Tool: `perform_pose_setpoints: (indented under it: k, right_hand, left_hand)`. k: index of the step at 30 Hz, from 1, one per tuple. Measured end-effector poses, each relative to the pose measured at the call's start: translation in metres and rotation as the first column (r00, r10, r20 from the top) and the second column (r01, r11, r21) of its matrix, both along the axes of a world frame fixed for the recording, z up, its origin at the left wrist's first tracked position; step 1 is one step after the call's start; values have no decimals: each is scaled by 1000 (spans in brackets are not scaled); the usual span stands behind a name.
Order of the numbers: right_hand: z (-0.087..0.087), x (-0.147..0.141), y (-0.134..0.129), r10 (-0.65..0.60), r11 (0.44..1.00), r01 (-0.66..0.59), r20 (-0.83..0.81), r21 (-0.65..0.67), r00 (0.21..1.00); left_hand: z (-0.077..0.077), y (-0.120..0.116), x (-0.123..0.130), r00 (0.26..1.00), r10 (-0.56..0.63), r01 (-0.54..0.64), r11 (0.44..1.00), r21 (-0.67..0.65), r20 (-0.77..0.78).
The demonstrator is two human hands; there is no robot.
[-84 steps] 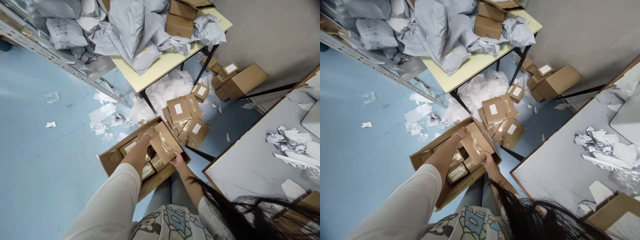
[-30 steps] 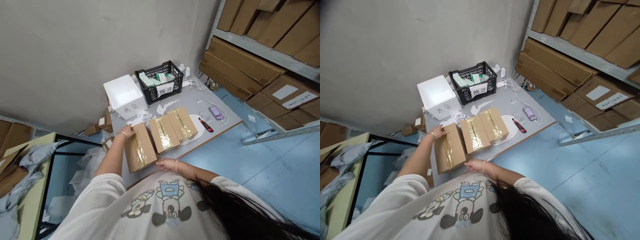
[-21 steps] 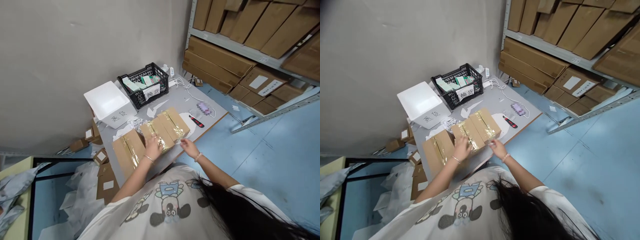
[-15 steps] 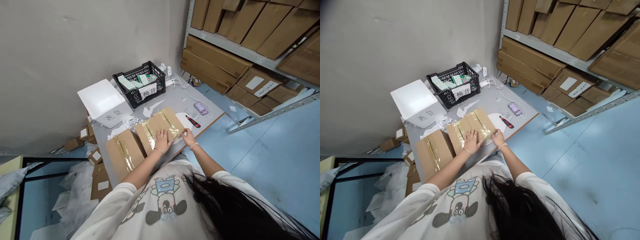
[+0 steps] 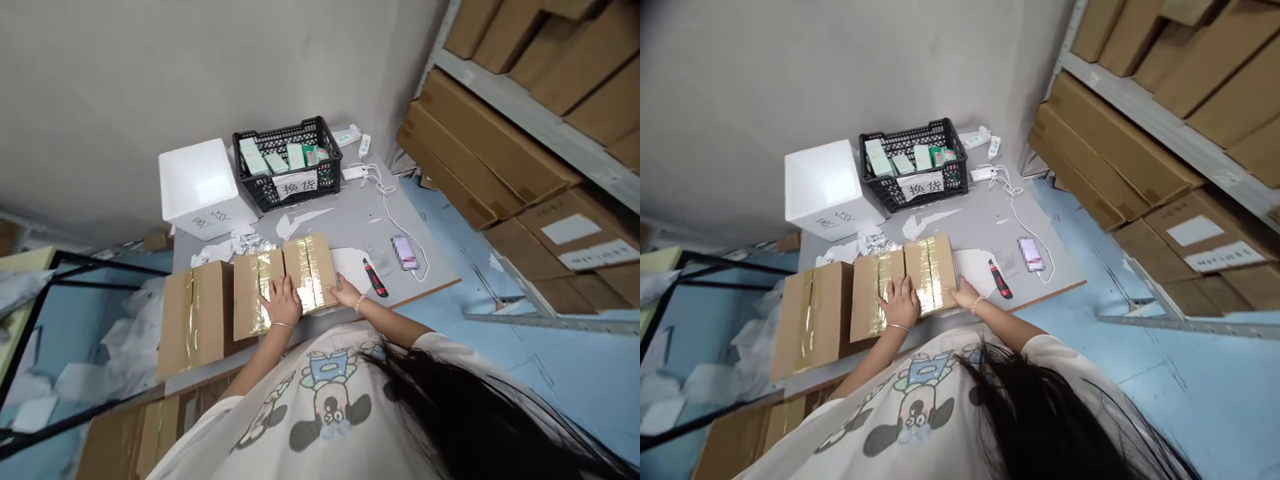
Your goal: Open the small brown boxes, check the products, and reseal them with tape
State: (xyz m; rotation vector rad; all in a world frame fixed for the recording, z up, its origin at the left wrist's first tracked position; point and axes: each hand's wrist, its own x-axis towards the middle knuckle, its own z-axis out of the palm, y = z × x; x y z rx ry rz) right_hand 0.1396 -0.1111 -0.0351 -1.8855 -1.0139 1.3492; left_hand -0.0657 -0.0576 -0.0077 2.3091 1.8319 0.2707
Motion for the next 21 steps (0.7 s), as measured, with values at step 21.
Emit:
perform_pose_setpoints:
  k: [21]
  right_hand:
    - [-2,19,14,242,970,-238,-120,50,963]
  left_hand:
    - [22,23,-7,962,253,-270,943,-197,-107]
